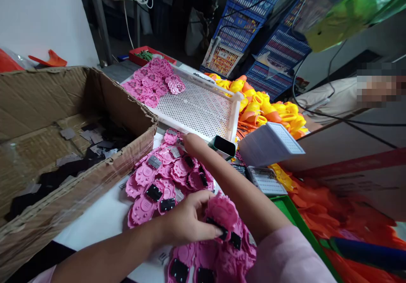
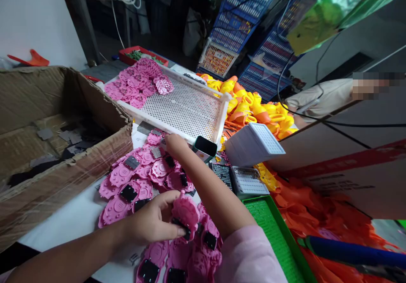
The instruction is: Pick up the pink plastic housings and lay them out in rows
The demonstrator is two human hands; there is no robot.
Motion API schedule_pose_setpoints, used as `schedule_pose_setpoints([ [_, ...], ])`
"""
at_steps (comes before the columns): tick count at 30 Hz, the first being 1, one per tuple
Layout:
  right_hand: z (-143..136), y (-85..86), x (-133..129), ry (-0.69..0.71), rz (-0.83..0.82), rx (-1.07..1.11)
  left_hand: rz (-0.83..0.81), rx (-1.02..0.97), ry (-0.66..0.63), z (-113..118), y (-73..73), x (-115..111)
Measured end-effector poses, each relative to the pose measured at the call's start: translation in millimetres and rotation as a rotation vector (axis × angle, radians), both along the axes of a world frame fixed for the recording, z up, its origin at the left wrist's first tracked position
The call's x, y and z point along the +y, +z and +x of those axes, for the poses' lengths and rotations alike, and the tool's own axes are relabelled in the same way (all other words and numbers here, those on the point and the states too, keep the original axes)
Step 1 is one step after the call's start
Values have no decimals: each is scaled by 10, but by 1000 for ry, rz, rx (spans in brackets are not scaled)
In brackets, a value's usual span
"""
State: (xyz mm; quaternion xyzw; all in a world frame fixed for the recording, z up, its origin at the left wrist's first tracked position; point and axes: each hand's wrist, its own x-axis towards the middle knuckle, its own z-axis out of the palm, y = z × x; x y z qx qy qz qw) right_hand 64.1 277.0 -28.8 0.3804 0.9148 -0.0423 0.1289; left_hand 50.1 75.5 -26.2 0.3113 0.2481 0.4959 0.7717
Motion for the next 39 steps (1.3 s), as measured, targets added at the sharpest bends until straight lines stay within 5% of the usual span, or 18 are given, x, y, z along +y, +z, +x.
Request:
schedule_pose_setpoints([
  [7, -129, -82, 80, -11, -19, -31, 48, -5, -36, -1, -15, -2],
  [12, -45, 133, -58, -64, -51, 155, -20, -16, -14, -44, 19, 18],
  [18, 663, 591, -485, -154, -164, 577, -146, -28, 104, -42, 80, 58],
  [21, 1058, 688, -787, -182, -382, 1072, -146, -13, 179, -19, 78, 78],
  [23, 1227, 690, -991, -165, -410, 1161, -138, 12, 215, -2, 54, 89],
  [27, 1333, 618, -1288, -136, -180, 1039, -96, 105, 206, 28, -24, 88],
  [31, 1315, 548, -1372, 55, 131, 929, -56, 141, 172, 53, -71, 54],
  [39, 1361, 503, -1375, 126, 230, 852, -19, 231, 138, 99, -116, 19],
])
